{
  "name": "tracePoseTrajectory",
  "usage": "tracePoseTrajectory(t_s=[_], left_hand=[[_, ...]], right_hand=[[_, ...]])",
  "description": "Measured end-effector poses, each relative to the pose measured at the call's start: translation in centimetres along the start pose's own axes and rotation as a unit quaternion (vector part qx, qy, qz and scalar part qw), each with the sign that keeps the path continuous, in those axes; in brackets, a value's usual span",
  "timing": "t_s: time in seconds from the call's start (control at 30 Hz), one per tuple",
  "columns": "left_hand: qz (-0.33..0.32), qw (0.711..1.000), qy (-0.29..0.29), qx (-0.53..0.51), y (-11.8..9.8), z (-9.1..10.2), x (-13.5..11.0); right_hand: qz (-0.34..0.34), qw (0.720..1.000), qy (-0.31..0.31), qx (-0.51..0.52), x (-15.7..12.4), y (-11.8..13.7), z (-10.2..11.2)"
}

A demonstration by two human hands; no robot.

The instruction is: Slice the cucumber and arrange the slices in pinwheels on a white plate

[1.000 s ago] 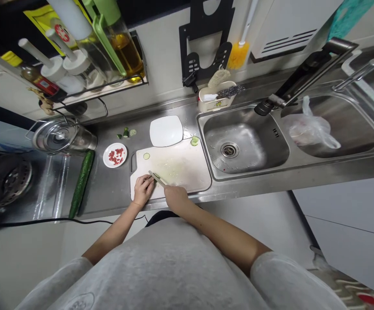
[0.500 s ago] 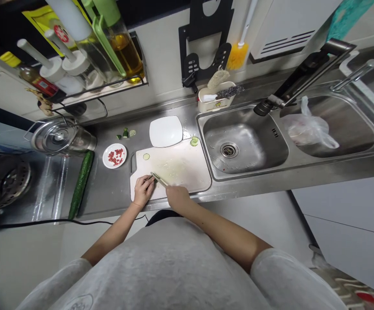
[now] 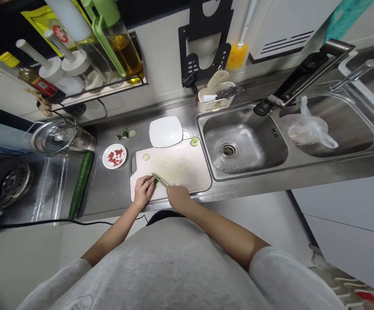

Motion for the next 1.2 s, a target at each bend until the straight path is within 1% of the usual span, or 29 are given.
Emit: tracePoseTrajectory(t_s=[0.27,0.4,0.5,0.63,0.73,0.8,0.87,0.93,1.0,1.07,1.13,1.2], left_hand=[[0.010,1.000,0.007,0.002,0.0,0.0,-0.1],[0.025,1.000,0.016,-0.003,0.0,-0.1,-0.1],[0.032,0.999,0.018,-0.001,-0.1,-0.1,-0.1],[0.040,0.999,0.024,0.018,-0.6,0.3,-0.2],[0.078,0.996,0.028,0.029,-1.0,0.8,-0.2],[0.125,0.992,0.002,0.021,-1.2,1.2,0.2],[0.170,0.985,-0.038,-0.001,-1.5,1.6,1.0],[0.190,0.980,-0.049,-0.037,-1.9,2.1,2.2],[0.186,0.980,-0.018,-0.073,-2.5,2.5,3.7],[0.179,0.979,0.033,-0.096,-3.1,2.9,5.0],[0.184,0.972,0.082,-0.118,-3.6,3.2,6.0],[0.201,0.961,0.112,-0.151,-3.8,3.4,6.7]], right_hand=[[-0.010,1.000,0.007,0.010,0.4,0.1,0.0],[-0.019,1.000,0.010,0.011,0.4,0.0,-0.2],[-0.021,1.000,-0.003,0.004,0.3,-0.1,-0.7],[-0.028,0.999,-0.033,-0.002,-0.1,-0.7,-1.2],[-0.039,0.997,-0.059,-0.008,-0.6,-1.7,-1.2],[-0.049,0.994,-0.094,-0.026,-1.1,-2.6,-0.9],[-0.052,0.987,-0.146,-0.049,-1.6,-3.4,-0.5],[-0.051,0.976,-0.198,-0.069,-2.2,-4.1,-0.1],[-0.045,0.967,-0.236,-0.082,-2.7,-4.5,0.3],[-0.037,0.960,-0.262,-0.090,-3.1,-4.8,0.7],[-0.028,0.954,-0.282,-0.097,-3.4,-5.0,1.0],[-0.023,0.950,-0.294,-0.102,-3.6,-5.2,1.3]])
Point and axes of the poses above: each hand's wrist, its own x-axis towards the middle knuckle, its own z-axis out of the back of the hand, y = z × x, the point moved 1 cm from there along x, towards the middle knuckle, and after that the axes turned 4 degrees about x, right-handed, at the moved point
